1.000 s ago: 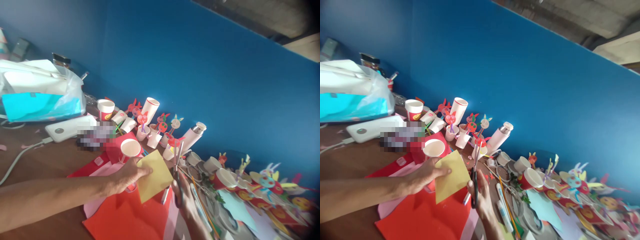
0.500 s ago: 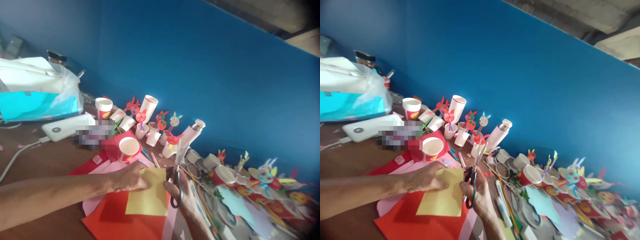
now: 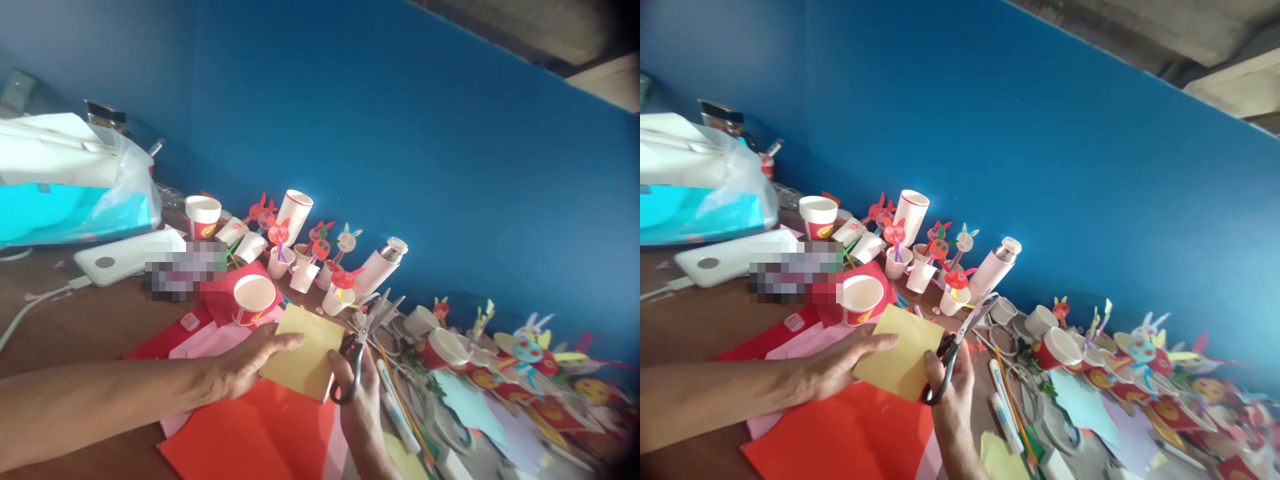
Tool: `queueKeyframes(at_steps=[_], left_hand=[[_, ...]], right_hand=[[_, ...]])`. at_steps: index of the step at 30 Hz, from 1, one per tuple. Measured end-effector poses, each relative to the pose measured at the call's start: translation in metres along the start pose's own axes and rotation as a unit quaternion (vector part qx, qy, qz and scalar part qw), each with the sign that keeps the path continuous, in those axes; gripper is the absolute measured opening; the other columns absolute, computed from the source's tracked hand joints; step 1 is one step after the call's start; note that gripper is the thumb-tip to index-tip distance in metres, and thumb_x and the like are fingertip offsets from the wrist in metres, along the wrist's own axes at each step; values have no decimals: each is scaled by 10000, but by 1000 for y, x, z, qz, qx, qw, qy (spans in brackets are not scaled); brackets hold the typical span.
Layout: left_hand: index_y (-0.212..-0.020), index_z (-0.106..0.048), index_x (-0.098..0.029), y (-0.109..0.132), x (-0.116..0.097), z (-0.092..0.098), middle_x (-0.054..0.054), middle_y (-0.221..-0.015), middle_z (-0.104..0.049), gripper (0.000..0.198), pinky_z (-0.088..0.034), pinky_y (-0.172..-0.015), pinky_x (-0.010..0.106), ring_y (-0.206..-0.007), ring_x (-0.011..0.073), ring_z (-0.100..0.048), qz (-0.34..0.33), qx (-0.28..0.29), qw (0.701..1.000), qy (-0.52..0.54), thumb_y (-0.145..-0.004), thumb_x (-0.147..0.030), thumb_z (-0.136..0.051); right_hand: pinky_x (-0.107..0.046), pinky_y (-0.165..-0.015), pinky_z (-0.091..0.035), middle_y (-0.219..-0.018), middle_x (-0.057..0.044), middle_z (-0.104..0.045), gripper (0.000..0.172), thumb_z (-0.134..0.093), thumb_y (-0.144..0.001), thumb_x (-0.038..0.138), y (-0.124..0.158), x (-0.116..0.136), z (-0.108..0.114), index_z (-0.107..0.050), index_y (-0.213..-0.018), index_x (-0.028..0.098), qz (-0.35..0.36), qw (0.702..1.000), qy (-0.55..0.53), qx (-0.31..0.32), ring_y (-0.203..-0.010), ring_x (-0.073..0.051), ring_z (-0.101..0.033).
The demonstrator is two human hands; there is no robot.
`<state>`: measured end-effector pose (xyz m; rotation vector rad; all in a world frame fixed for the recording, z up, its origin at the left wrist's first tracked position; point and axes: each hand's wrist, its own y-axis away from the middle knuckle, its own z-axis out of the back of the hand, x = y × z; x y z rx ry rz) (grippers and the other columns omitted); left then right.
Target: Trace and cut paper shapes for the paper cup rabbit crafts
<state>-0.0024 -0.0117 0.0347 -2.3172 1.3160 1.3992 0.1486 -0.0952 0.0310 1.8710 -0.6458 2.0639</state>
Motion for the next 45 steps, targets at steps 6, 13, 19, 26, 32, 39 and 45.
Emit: queueKeyframes(at_steps=[6,13,19,26,32,39,45], left_hand=[[-993,-593,-122,-3,5,2,108,-886,-697,420,-506,-739,371,-808,251,-656,-19,-25,999,-32,-664,-353,-713],[-986,-583,-142,-5,-3,10,90,-874,-694,421,-506,-737,378,-833,267,-652,-15,-50,995,-88,-654,-367,-709],[-827,-668,-117,3,-14,7,66,-769,-685,218,-489,-627,277,-682,195,-640,7,110,975,-192,-683,-280,-656],[-844,-654,-153,-3,-1,8,50,-771,-683,273,-488,-601,267,-682,210,-641,-2,157,960,-232,-659,-355,-658],[-896,-657,-154,-1,-5,4,78,-805,-697,346,-489,-622,296,-719,255,-653,17,116,963,-242,-649,-396,-667],[-978,-654,-149,0,-9,2,80,-854,-694,320,-462,-722,273,-788,197,-635,-41,89,994,-40,-776,-387,-582],[-1115,-594,-136,2,10,-2,117,-981,-685,446,-474,-813,362,-887,257,-637,-11,64,997,48,-728,-347,-664]], right_hand=[[-240,-601,-472,-765,14,-639,293,-650,-716,404,7,-1,-7,-553,-908,205,-23,1000,-9,19,-659,-159,-580],[-314,-775,-476,-955,-48,-662,420,-667,-693,462,-2,-9,13,-574,-1019,215,-46,995,58,62,-923,-251,-594],[-291,-685,-454,-822,-47,-628,329,-592,-735,510,-20,1,29,-619,-815,192,1,989,49,143,-849,-227,-571],[-233,-543,-421,-765,22,-573,317,-702,-650,305,-10,7,18,-574,-926,218,-80,961,8,266,-622,-131,-536],[-214,-541,-408,-748,28,-551,318,-705,-636,300,-5,-3,12,-560,-895,188,-57,973,9,223,-609,-110,-500],[-241,-584,-443,-727,18,-581,275,-626,-704,344,-4,5,8,-539,-909,183,-13,999,2,50,-639,-148,-546],[-274,-698,-491,-896,-25,-668,309,-609,-744,367,5,6,-2,-553,-997,199,-19,1000,3,14,-801,-202,-615]])
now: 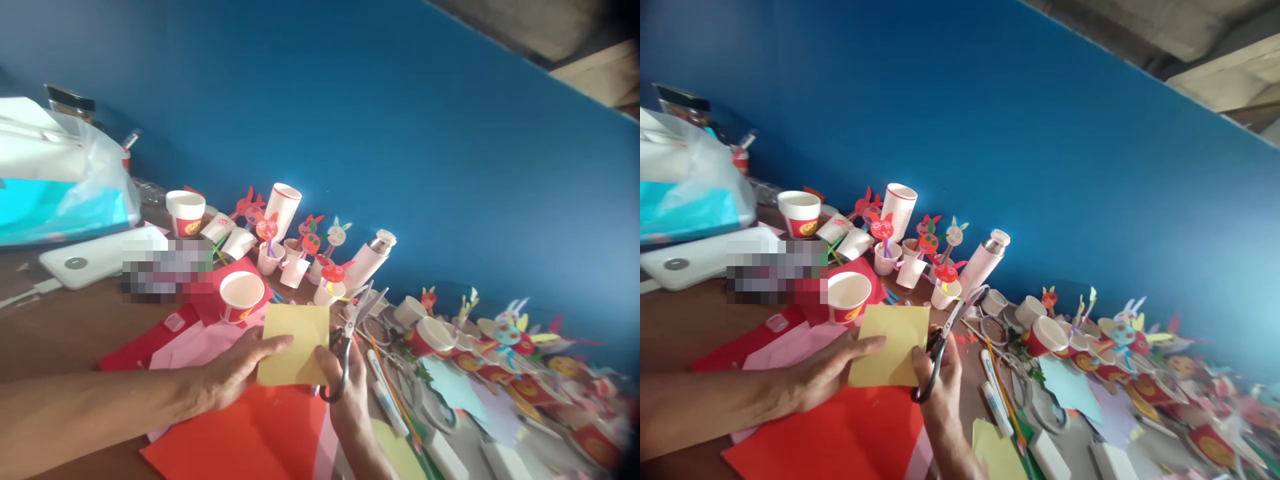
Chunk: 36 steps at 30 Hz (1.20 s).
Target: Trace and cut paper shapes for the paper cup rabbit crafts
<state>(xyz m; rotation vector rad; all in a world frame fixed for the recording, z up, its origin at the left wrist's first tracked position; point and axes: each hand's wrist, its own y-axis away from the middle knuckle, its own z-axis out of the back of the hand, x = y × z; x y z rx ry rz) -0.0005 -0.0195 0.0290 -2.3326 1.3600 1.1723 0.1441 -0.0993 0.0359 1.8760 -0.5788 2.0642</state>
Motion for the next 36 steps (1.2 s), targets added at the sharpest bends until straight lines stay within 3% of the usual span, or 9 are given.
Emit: queueKeyframes(at_steps=[5,9,12,17,20,23,28,31,36], left_hand=[[-1079,-611,-148,1,-4,-4,110,-1029,-672,419,-475,-848,378,-919,260,-633,-46,-50,996,-55,-697,-302,-691],[-977,-627,-121,1,-21,-1,119,-914,-690,405,-507,-758,379,-852,282,-648,-46,-122,982,-135,-666,-369,-703],[-927,-619,-103,0,-33,3,118,-850,-688,428,-521,-713,364,-826,288,-652,-65,-180,962,-197,-641,-407,-715],[-975,-617,-138,5,-49,0,102,-854,-687,409,-545,-605,383,-771,299,-663,-84,-114,969,-201,-674,-406,-685],[-967,-636,-147,5,-53,-3,83,-803,-691,404,-544,-612,369,-754,288,-667,-85,-127,966,-207,-647,-383,-706],[-908,-657,-130,5,-52,-4,68,-735,-686,359,-536,-651,343,-737,269,-667,-89,-138,962,-216,-617,-328,-727],[-897,-671,-124,9,-52,-5,73,-784,-696,279,-516,-648,296,-768,256,-664,-116,-113,950,-267,-704,-324,-649],[-888,-680,-124,10,-52,-4,82,-818,-701,294,-510,-653,282,-804,259,-657,-112,-114,947,-280,-693,-343,-661],[-786,-680,-123,4,-47,2,64,-741,-687,276,-504,-608,275,-732,236,-638,-147,-147,937,-281,-623,-344,-712]], right_hand=[[-306,-699,-518,-976,-56,-674,422,-619,-736,456,3,-8,-4,-577,-1082,219,-5,997,-3,82,-903,-251,-629],[-336,-820,-490,-998,-43,-683,411,-610,-726,521,4,-10,9,-658,-1047,268,28,995,68,62,-994,-264,-602],[-357,-766,-504,-942,-27,-698,410,-646,-677,530,2,-11,28,-681,-1015,301,14,989,119,81,-886,-268,-633],[-370,-716,-505,-896,-29,-702,402,-703,-636,493,-3,-11,45,-688,-987,299,25,966,192,171,-835,-280,-632],[-366,-736,-494,-854,-32,-693,446,-648,-642,592,2,-13,39,-691,-957,280,41,972,189,133,-847,-279,-613],[-386,-823,-459,-961,-48,-686,532,-655,-611,624,8,-16,33,-682,-1012,276,27,978,194,75,-975,-308,-580],[-473,-910,-383,-1084,-51,-659,611,-630,-609,658,12,-19,31,-644,-1114,314,7,978,192,76,-1098,-344,-519],[-429,-839,-427,-1012,-51,-675,551,-625,-646,626,10,-12,28,-654,-1087,298,20,980,182,83,-975,-306,-575],[-270,-576,-379,-655,6,-575,366,-538,-746,577,2,12,21,-642,-765,227,52,951,172,252,-601,-164,-488]])
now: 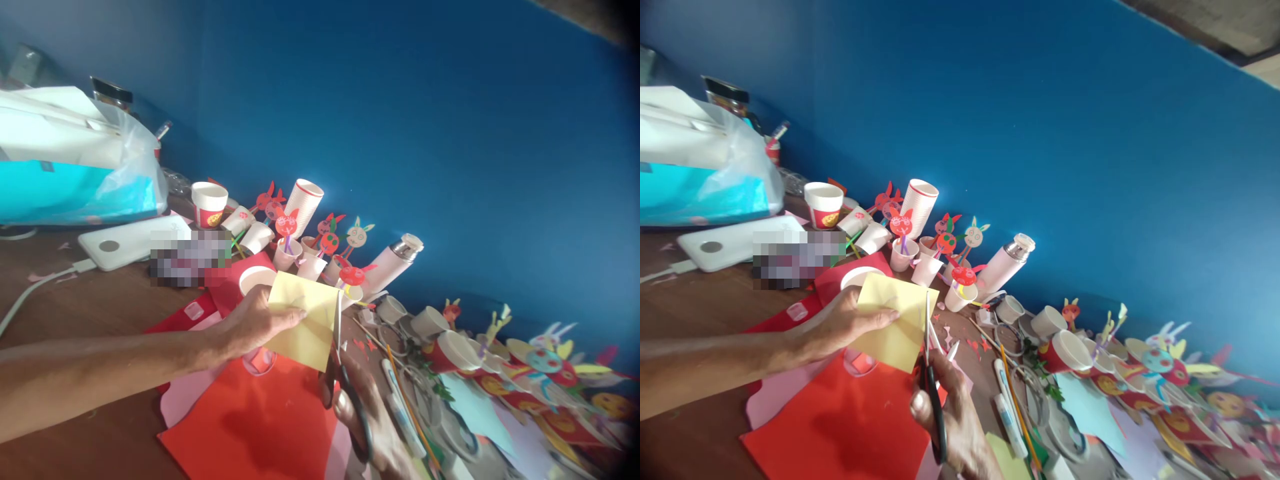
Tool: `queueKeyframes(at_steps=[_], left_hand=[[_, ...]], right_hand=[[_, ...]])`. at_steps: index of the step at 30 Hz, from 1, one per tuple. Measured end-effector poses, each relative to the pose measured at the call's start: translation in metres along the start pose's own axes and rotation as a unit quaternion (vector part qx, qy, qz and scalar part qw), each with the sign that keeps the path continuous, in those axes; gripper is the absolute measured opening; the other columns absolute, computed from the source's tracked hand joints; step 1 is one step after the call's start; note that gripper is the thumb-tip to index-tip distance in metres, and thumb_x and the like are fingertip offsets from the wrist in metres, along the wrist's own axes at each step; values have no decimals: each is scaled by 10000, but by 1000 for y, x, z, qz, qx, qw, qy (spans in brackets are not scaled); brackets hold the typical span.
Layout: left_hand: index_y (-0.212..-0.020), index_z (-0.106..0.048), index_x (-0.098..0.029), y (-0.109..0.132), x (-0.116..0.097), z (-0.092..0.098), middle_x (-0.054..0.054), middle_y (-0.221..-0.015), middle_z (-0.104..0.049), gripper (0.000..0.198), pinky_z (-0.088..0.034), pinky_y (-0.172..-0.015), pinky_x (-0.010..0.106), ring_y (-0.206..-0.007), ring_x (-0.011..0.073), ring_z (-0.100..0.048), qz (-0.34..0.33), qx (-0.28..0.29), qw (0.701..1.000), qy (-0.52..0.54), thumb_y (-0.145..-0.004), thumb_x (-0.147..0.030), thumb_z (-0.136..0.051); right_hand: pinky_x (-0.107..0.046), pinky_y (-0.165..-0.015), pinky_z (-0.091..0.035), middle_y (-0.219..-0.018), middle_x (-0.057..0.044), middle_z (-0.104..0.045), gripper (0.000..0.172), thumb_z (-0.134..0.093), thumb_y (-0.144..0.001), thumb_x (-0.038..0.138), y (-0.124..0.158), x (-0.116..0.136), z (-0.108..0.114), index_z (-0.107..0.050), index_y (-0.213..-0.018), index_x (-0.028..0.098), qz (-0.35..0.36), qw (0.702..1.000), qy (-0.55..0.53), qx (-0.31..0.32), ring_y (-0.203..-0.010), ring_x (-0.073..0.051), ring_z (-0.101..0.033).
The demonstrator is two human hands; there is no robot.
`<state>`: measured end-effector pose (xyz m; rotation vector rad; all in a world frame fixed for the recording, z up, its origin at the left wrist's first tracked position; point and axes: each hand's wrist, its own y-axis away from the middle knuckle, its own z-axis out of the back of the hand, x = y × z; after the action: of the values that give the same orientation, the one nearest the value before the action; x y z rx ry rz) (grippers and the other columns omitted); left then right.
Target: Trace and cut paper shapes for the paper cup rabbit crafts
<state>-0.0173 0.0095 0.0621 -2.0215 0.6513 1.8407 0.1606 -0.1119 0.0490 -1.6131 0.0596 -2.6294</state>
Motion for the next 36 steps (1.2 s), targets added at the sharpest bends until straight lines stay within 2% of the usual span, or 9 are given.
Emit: queueKeyframes(at_steps=[2,5,13,16,20,26,30,34,36], left_hand=[[-795,-681,-125,-1,2,-1,59,-727,-682,279,-504,-604,281,-718,233,-636,-2,3,1000,5,-622,-342,-710],[-836,-683,-141,-1,1,-1,51,-737,-680,282,-509,-626,292,-724,227,-640,-10,16,1000,22,-629,-332,-697],[-695,-654,-142,3,-3,4,35,-626,-631,209,-468,-556,267,-630,199,-611,1,24,999,-36,-665,-349,-664],[-704,-651,-145,3,-4,3,32,-636,-632,200,-470,-573,270,-661,207,-613,3,39,999,-31,-661,-340,-663],[-791,-663,-130,3,-4,1,49,-701,-656,255,-486,-606,280,-703,217,-620,16,57,998,-24,-658,-348,-660],[-812,-650,-119,5,-6,1,36,-682,-642,281,-477,-575,267,-643,180,-610,22,63,996,-64,-685,-368,-622],[-790,-641,-124,5,-6,4,33,-663,-634,270,-467,-557,250,-623,168,-605,30,69,994,-83,-690,-374,-623],[-806,-636,-123,5,-6,2,30,-708,-645,221,-477,-596,244,-658,158,-611,32,73,996,-35,-697,-315,-629],[-804,-634,-115,5,-6,-1,22,-702,-639,183,-476,-604,240,-648,142,-605,25,74,997,-2,-707,-271,-624]], right_hand=[[-259,-581,-358,-611,20,-529,370,-538,-747,571,-2,4,1,-598,-689,211,-3,1000,-4,13,-596,-153,-461],[-252,-568,-359,-592,23,-521,353,-570,-727,554,-2,1,1,-580,-683,204,-21,999,-27,-6,-582,-148,-463],[-247,-524,-303,-535,34,-491,333,-570,-728,519,-2,-10,-3,-568,-652,195,-2,998,-57,-4,-513,-127,-419],[-247,-519,-306,-548,28,-493,377,-581,-673,592,0,-7,-6,-607,-684,216,-20,997,-55,-45,-523,-141,-415],[-260,-529,-367,-677,1,-568,470,-616,-592,661,4,-7,-8,-636,-853,271,-81,989,-44,-114,-557,-172,-456],[-243,-513,-359,-588,17,-449,428,-490,-757,613,1,-11,-1,-604,-884,221,39,999,-3,13,-559,-153,-421],[-247,-561,-402,-620,1,-513,440,-493,-769,625,1,-13,2,-612,-871,214,22,998,52,-23,-602,-165,-479],[-254,-535,-395,-589,9,-512,475,-471,-775,634,1,-13,4,-616,-936,211,41,998,48,18,-559,-161,-482],[-257,-523,-411,-628,0,-554,473,-483,-769,638,1,-13,4,-612,-990,241,46,998,37,13,-566,-169,-503]])
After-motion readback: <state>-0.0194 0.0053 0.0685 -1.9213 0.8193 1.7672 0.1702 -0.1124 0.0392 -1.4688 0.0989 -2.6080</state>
